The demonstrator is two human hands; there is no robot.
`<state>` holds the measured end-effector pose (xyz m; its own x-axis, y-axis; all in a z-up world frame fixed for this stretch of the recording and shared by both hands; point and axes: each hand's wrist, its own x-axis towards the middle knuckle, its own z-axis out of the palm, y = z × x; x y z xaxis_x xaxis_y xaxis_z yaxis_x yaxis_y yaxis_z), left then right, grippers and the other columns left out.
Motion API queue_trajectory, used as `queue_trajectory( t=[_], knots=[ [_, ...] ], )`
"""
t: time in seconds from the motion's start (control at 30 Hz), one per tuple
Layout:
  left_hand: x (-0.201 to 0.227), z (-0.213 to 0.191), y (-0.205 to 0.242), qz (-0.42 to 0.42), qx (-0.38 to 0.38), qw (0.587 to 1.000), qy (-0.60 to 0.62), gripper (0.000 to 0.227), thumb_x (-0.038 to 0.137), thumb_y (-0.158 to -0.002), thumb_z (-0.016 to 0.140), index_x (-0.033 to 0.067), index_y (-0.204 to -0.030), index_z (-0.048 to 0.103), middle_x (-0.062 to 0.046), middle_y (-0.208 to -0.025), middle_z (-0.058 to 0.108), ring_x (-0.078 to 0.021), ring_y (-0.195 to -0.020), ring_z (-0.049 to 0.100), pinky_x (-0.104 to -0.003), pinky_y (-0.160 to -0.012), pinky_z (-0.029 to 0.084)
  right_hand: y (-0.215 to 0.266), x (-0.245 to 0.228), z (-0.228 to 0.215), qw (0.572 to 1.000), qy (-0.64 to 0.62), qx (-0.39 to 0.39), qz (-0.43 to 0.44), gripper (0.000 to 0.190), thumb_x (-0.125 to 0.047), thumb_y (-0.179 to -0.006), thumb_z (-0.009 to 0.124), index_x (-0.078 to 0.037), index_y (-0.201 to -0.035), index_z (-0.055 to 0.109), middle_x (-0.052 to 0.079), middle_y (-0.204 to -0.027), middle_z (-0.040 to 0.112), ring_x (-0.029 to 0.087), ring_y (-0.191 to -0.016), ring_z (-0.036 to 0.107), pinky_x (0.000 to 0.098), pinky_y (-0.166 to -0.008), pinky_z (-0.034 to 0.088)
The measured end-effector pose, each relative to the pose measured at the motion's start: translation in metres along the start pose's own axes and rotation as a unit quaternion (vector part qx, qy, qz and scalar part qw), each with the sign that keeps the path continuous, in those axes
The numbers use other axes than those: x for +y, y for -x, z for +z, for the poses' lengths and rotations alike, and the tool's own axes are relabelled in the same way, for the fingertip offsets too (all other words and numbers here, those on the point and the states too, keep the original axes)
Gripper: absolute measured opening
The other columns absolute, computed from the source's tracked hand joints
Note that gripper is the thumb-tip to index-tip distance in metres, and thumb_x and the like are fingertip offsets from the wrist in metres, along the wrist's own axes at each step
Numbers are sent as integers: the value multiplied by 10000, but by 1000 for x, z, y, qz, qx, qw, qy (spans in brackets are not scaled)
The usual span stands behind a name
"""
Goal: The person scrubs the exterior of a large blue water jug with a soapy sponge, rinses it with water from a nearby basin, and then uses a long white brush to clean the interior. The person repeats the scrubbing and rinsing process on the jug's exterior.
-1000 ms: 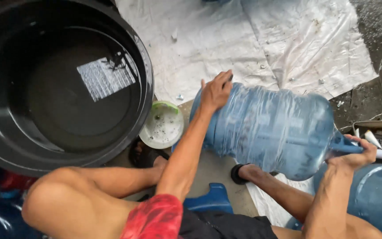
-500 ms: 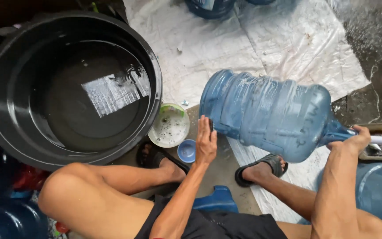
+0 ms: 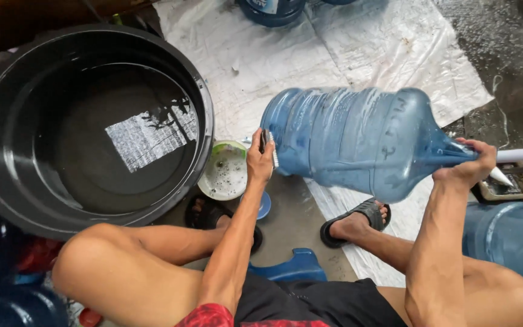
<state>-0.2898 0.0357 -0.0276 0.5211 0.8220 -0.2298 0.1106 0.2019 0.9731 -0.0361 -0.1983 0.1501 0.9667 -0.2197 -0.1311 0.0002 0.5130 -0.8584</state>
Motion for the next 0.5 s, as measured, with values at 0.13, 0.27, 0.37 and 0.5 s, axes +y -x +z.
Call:
queue_trajectory(
  t=[0.13,0.27,0.37,0.5],
  knots=[
    [35,6,20,66,3,997,-43,544,330,-892,501,101,-1379,419,-123,-1422,425,-267,-1325,390,-362,-1067,349,-26,-13,-2,986,101,123,55,146,-138,-514,620,-97,-540,482,63,-555,532,206,-520,552,308,-527,459],
    [30,29,25,202,-41,971,-124,520,274,-916,501,143,-1408,396,-114,-1495,337,-310,-1392,317,-540,-1131,178,-45,-14,-9,954,199,196,110,254,-225,-495,697,-147,-514,455,-20,-566,468,152,-504,452,267,-475,362],
    [35,36,21,215,-11,963,-161,526,358,-958,390,151,-1439,337,-117,-1515,301,-317,-1406,295,-587,-1139,106,-44,-12,-14,964,187,153,108,221,-248,-557,712,-134,-574,523,-24,-604,553,151,-557,569,256,-550,466],
    [60,70,32,156,57,966,-199,635,464,-962,147,76,-1464,171,-140,-1550,150,-299,-1450,122,-492,-1195,37,-45,9,-19,997,38,7,60,167,-164,-619,663,-110,-693,523,42,-654,554,184,-626,578,324,-660,541]
  ],
)
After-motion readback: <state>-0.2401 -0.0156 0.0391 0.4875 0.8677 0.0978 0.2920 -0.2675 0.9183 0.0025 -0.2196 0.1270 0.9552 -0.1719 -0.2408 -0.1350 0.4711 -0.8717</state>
